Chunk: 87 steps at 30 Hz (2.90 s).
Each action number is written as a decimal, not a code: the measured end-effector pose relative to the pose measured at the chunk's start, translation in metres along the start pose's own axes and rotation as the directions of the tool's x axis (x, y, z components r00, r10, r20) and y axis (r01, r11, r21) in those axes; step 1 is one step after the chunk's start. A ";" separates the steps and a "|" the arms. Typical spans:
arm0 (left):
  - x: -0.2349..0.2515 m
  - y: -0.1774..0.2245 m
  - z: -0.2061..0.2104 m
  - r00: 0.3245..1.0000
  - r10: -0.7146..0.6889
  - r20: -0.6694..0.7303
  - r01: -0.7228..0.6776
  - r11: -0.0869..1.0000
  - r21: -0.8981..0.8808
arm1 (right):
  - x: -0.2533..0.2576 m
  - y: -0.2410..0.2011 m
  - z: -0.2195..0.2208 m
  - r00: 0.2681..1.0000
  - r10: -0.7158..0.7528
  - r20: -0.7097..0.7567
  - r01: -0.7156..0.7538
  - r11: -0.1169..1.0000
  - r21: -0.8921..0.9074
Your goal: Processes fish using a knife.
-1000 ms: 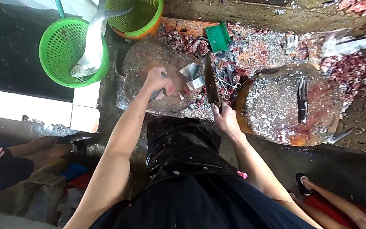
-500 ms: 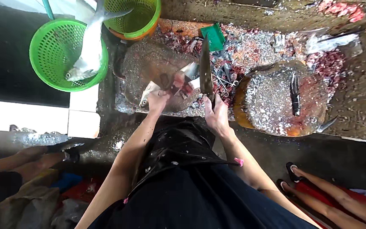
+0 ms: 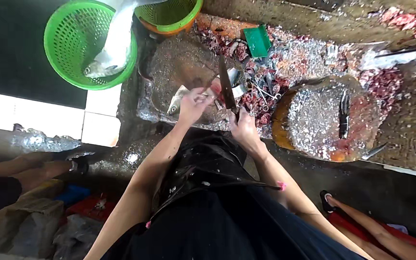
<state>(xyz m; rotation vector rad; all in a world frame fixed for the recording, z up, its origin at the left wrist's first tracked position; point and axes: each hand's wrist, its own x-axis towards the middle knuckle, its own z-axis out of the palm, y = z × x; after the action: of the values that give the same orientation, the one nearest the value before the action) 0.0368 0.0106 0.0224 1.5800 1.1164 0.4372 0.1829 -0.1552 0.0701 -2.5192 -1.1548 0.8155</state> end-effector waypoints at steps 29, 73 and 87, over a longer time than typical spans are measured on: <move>-0.010 -0.071 -0.062 0.835 -0.378 -0.399 0.409 0.912 -0.008 | 0.057 -0.110 0.067 0.947 -0.064 0.314 0.144 0.961 -0.237; -0.023 -0.088 -0.080 0.868 -0.405 -0.287 0.256 0.861 -0.439 | 0.007 -0.071 0.084 0.978 -0.038 0.205 0.083 0.973 -0.216; 0.083 0.052 0.036 0.973 0.080 0.218 -0.183 0.842 0.507 | -0.020 0.044 -0.004 0.919 0.164 -0.360 -0.104 0.978 0.179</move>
<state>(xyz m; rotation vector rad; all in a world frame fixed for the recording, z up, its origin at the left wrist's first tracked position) 0.1267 0.0615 0.0352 2.1413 1.0313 0.0582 0.2019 -0.1993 0.0622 -2.4950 -0.7688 0.4065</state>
